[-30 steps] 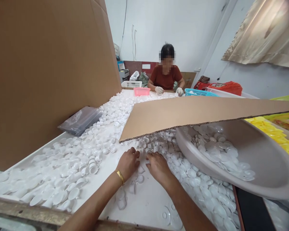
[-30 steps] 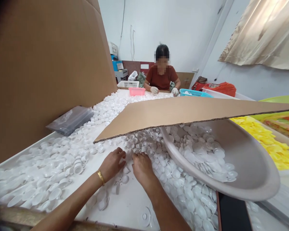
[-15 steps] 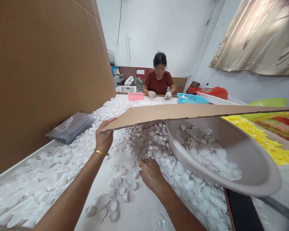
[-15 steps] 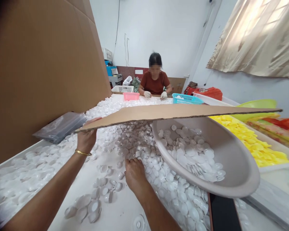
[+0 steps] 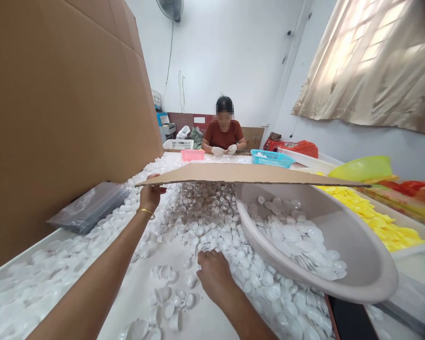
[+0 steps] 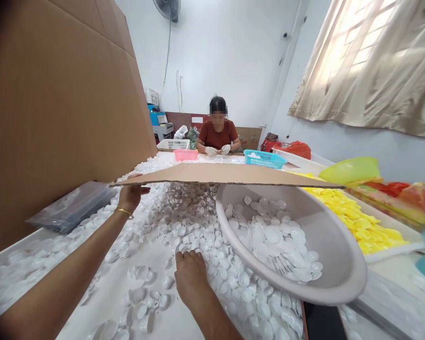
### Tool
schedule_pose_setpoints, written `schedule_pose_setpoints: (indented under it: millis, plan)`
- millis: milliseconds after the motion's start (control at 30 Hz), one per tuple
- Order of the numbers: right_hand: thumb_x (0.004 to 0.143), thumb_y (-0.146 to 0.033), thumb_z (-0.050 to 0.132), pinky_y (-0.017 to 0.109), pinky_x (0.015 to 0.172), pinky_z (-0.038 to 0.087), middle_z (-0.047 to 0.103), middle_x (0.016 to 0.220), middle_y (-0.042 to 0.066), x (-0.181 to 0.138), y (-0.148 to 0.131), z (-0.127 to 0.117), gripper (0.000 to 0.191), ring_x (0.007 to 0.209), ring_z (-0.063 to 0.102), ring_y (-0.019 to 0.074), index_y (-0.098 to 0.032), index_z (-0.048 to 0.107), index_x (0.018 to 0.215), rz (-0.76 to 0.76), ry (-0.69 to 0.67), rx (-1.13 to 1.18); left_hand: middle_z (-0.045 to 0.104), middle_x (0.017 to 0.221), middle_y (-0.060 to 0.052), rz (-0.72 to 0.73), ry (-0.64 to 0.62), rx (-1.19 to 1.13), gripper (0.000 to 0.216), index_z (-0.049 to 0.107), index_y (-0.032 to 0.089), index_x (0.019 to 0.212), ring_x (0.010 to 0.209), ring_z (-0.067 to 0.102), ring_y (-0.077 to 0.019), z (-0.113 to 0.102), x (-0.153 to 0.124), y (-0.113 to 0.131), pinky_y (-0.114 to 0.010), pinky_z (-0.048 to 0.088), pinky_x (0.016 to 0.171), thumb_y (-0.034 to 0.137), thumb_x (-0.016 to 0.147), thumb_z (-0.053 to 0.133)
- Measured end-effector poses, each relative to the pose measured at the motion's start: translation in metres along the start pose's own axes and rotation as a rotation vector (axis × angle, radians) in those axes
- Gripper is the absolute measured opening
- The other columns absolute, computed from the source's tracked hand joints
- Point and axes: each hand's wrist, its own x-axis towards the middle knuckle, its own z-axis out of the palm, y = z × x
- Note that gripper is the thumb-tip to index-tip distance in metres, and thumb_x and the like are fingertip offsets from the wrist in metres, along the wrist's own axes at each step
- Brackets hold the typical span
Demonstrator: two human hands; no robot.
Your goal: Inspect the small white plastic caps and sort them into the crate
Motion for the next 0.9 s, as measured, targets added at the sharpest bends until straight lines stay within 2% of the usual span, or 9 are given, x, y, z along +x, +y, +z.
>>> schedule_pose_setpoints:
  millis: [200,333,500,667,767,900]
  plan:
    - [0.074,-0.016,0.058,0.035,0.079,0.037,0.064,0.091,0.005,0.002,0.0,0.003,0.02,0.089,0.056,0.0231,-0.018,0.058,0.094,0.012,0.009,0.012,0.057,0.073,0.002,-0.05,-0.045,-0.068,0.053,0.046,0.023,0.117,0.047,0.058,-0.0106,-0.006,-0.011,-0.006,-0.024,0.051,0.044,0.028,0.066,0.057]
    - [0.074,-0.014,0.057,0.035,0.08,0.038,0.064,0.093,0.006,0.001,0.0,0.001,0.023,0.09,0.056,0.0232,-0.019,0.059,0.097,0.006,0.0,0.013,0.056,0.076,0.003,-0.048,-0.054,-0.032,0.065,0.037,0.025,0.126,0.048,0.059,-0.0104,-0.01,-0.02,-0.003,-0.024,0.051,0.046,0.026,0.065,0.059]
    - [0.074,-0.014,0.057,0.036,0.079,0.039,0.064,0.092,0.007,-0.001,-0.001,-0.001,0.02,0.09,0.056,0.0238,-0.018,0.061,0.094,-0.017,0.007,-0.004,0.056,0.079,0.002,-0.1,-0.04,0.029,0.071,0.035,0.026,0.13,0.049,0.06,-0.01,-0.013,-0.049,0.004,-0.025,0.053,0.049,0.025,0.064,0.06]
    - [0.075,-0.015,0.058,0.037,0.08,0.039,0.064,0.093,0.007,0.0,-0.001,-0.002,0.019,0.091,0.056,0.0241,-0.017,0.061,0.094,-0.024,0.0,-0.018,0.058,0.078,0.002,-0.149,-0.053,0.016,0.082,0.029,0.027,0.135,0.056,0.062,-0.0127,-0.014,-0.072,0.015,-0.031,0.055,0.059,0.026,0.062,0.067]
    - [0.076,-0.017,0.058,0.037,0.08,0.04,0.064,0.092,0.008,0.0,-0.001,-0.002,0.017,0.09,0.056,0.0241,-0.017,0.061,0.093,-0.033,0.008,-0.019,0.058,0.08,0.001,-0.124,-0.014,0.015,0.078,0.036,0.027,0.132,0.062,0.062,-0.0138,-0.014,-0.074,0.018,-0.031,0.055,0.06,0.028,0.061,0.069]
    - [0.077,-0.021,0.059,0.037,0.08,0.041,0.063,0.091,0.008,-0.001,-0.002,-0.005,0.015,0.089,0.056,0.0238,-0.016,0.062,0.091,-0.024,0.044,-0.002,0.06,0.098,-0.003,-0.024,0.005,0.073,0.063,0.053,0.025,0.117,0.08,0.06,-0.0175,-0.015,-0.065,0.019,-0.033,0.055,0.069,0.032,0.058,0.07]
